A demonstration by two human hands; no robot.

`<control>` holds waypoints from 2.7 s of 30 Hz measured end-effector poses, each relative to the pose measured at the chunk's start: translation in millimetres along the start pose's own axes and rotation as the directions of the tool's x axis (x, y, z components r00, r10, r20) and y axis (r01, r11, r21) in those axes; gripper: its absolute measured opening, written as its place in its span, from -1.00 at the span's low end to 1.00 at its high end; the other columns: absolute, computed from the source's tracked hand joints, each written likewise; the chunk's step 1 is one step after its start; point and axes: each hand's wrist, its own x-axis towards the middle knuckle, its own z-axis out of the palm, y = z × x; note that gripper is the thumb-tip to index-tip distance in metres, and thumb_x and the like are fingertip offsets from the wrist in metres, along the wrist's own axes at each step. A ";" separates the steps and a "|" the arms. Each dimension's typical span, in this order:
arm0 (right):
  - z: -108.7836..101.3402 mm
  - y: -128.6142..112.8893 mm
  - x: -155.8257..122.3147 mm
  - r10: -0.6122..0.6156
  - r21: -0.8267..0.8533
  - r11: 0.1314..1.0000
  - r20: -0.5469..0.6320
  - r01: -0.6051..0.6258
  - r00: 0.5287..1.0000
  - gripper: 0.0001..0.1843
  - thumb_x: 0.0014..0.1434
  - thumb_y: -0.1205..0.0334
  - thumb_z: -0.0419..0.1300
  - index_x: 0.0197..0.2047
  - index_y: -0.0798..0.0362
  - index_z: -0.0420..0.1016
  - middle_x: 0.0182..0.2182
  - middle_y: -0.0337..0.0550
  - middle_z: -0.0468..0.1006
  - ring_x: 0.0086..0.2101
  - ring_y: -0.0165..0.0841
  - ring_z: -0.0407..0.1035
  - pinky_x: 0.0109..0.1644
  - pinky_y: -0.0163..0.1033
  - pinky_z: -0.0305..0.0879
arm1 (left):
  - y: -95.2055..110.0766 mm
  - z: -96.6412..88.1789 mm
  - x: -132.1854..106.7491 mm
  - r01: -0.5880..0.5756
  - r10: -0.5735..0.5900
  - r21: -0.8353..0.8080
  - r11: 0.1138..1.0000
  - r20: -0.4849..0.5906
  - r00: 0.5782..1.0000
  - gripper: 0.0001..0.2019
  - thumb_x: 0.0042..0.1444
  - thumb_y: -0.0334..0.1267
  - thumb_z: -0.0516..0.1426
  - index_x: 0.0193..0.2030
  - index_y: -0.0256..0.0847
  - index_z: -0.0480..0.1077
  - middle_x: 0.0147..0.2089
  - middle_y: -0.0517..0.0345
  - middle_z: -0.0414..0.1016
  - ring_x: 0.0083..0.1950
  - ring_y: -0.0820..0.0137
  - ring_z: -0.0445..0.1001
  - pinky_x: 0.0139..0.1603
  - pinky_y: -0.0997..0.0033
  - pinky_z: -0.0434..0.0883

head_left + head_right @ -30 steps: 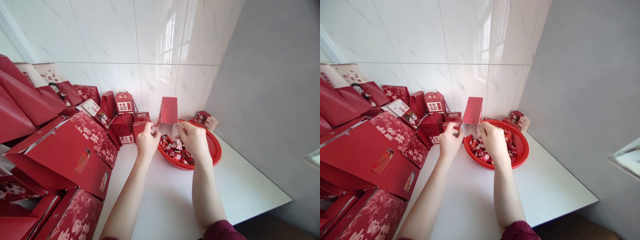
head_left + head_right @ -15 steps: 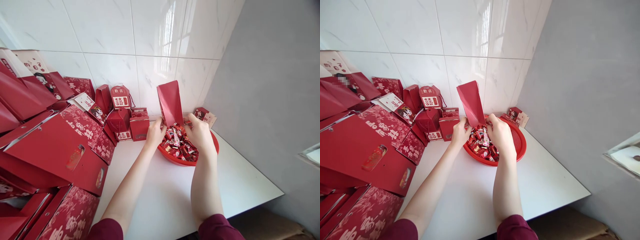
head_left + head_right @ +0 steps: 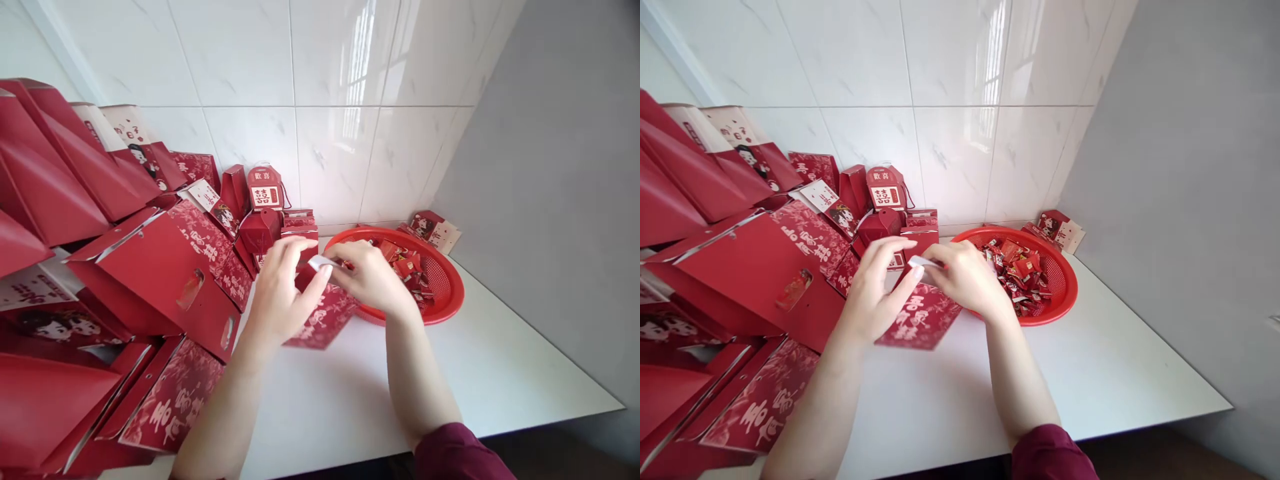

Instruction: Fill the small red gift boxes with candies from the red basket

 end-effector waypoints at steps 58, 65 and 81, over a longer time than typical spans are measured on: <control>76.3 30.3 16.6 0.125 -0.315 0.949 0.430 0.019 0.894 -0.72 0.24 0.36 0.06 -0.37 0.06 0.60 -0.44 0.00 0.59 -0.41 -0.25 0.45 -0.39 -0.27 0.07 | -91.3 18.0 17.3 0.102 -0.203 0.208 0.973 0.549 0.811 -0.78 -0.02 -0.28 0.14 -0.64 -0.07 0.49 -0.63 0.14 0.42 -0.50 0.31 0.41 -0.41 0.38 0.19; 65.8 34.3 17.4 0.165 -0.216 0.974 0.456 -0.071 0.874 -0.68 0.12 0.47 0.05 -0.32 0.00 0.61 -0.43 -0.09 0.59 -0.41 -0.30 0.42 -0.40 -0.30 0.07 | -98.0 10.4 21.0 0.147 -0.278 0.270 0.952 0.551 0.787 -0.81 -0.04 -0.28 0.12 -0.52 -0.03 0.57 -0.53 0.12 0.51 -0.44 0.29 0.44 -0.44 0.39 0.17; 53.8 14.5 14.0 0.023 -0.062 0.998 0.224 -0.009 0.974 -0.72 0.26 0.42 0.03 -0.10 0.06 0.55 -0.14 -0.08 0.58 -0.15 -0.34 0.42 -0.13 -0.33 0.23 | -97.9 18.8 27.2 0.133 -0.232 0.199 0.971 0.644 0.729 -0.80 0.05 -0.24 0.11 -0.37 -0.16 0.59 -0.45 0.07 0.55 -0.33 0.31 0.45 -0.35 0.44 0.22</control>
